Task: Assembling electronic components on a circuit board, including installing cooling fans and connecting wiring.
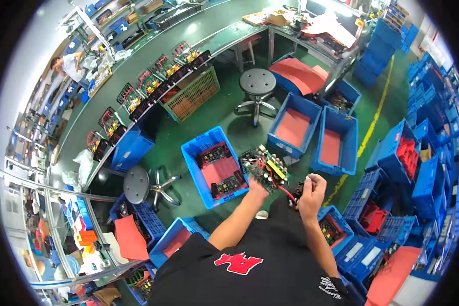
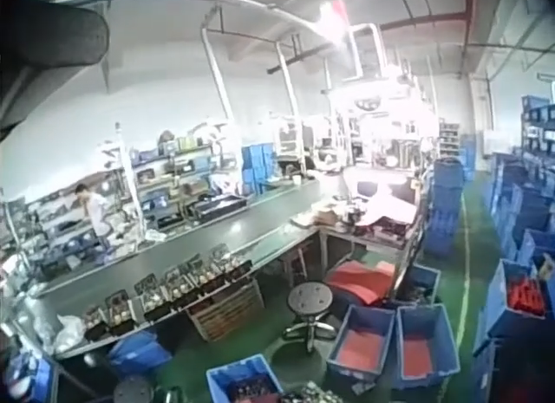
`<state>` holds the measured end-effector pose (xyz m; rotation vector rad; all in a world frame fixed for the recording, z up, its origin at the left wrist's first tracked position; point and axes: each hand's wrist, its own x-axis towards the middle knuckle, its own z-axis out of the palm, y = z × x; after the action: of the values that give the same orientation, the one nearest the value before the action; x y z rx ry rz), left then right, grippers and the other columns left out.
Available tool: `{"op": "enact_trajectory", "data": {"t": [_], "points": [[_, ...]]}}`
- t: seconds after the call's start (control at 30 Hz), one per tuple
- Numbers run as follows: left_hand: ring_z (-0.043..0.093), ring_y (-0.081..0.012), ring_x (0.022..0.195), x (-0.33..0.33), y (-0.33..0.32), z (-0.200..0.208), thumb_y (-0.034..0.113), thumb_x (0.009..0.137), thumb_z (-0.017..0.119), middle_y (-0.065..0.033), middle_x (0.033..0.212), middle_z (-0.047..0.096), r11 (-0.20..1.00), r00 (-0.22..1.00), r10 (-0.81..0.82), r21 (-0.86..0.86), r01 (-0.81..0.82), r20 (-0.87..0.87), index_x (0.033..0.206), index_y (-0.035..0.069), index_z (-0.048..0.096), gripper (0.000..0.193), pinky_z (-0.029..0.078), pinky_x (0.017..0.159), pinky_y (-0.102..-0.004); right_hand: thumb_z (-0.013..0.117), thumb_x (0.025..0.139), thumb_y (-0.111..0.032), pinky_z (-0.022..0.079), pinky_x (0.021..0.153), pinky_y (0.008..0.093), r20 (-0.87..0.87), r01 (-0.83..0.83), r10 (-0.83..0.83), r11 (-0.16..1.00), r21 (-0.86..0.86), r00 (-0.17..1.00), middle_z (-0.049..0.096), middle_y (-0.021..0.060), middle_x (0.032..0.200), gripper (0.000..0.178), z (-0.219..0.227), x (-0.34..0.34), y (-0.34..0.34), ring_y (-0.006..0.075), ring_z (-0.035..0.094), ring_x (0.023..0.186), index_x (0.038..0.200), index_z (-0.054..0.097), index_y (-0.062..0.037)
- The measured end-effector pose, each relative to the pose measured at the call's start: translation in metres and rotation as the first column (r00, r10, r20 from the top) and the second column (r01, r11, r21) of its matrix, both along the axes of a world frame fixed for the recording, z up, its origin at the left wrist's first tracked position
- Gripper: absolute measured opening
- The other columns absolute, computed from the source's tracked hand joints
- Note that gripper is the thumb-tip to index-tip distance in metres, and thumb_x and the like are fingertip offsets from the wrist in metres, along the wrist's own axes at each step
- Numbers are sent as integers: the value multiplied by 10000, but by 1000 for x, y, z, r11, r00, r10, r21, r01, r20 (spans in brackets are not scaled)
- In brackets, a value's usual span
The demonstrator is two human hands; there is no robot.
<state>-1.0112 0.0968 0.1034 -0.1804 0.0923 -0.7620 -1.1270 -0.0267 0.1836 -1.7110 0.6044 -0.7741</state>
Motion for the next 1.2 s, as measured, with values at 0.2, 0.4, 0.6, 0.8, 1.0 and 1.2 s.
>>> {"op": "enact_trajectory", "data": {"t": [0.2, 0.4, 0.6, 0.8, 1.0, 1.2], "points": [[530, -350, 1223, 106, -37, 2, 371, 982, 368, -177, 1291, 581, 950, 935, 255, 242, -195, -248, 1308, 18, 536, 509, 373, 1119, -497, 573, 913, -36, 486, 785, 332, -17, -215, 217, 954, -210, 976, 547, 158, 1024, 86, 5, 150, -65, 270, 568, 896, 967, 588, 30], [555, -337, 1194, 200, -21, 27, 390, 959, 416, -167, 1242, 614, 805, 850, 509, 426, -413, -136, 1244, 1, 577, 509, 417, 1074, -497, 568, 918, -20, 476, 741, 389, -22, -519, 535, 807, -282, 845, 563, 172, 932, 73, 20, 298, -80, 337, 577, 852, 987, 561, 6], [557, -349, 1187, 279, -1, 11, 397, 967, 442, -147, 1249, 621, 655, 708, 696, 512, -556, -122, 1244, 42, 588, 474, 419, 1061, -525, 587, 909, -22, 486, 732, 401, -8, -681, 709, 674, -286, 705, 585, 167, 889, 94, 6, 423, -66, 354, 593, 836, 997, 556, -4], [577, -345, 1135, 404, 18, -19, 406, 976, 424, -120, 1228, 632, 671, 736, 662, 547, -500, -139, 1190, 87, 626, 433, 433, 1028, -539, 632, 872, -50, 516, 703, 354, -26, -664, 670, 728, -169, 742, 640, 163, 870, 114, -21, 552, -51, 286, 648, 761, 965, 611, 12], [585, -317, 1123, 562, 5, 24, 393, 963, 487, -99, 1173, 639, 751, 877, 476, 548, -368, -64, 1178, 93, 613, 390, 457, 998, -534, 616, 903, -47, 497, 688, 269, -9, -481, 489, 853, -204, 872, 646, 94, 837, 127, -18, 671, -66, 130, 607, 733, 1011, 621, 21], [610, -309, 1083, 675, -20, 21, 363, 954, 494, -106, 1153, 653, 826, 943, 327, 503, -255, -58, 1149, 91, 626, 360, 479, 978, -499, 606, 895, -42, 503, 697, 308, -34, -343, 360, 852, -394, 932, 636, 132, 849, 113, 4, 757, -96, 208, 628, 736, 988, 610, 22]]}}
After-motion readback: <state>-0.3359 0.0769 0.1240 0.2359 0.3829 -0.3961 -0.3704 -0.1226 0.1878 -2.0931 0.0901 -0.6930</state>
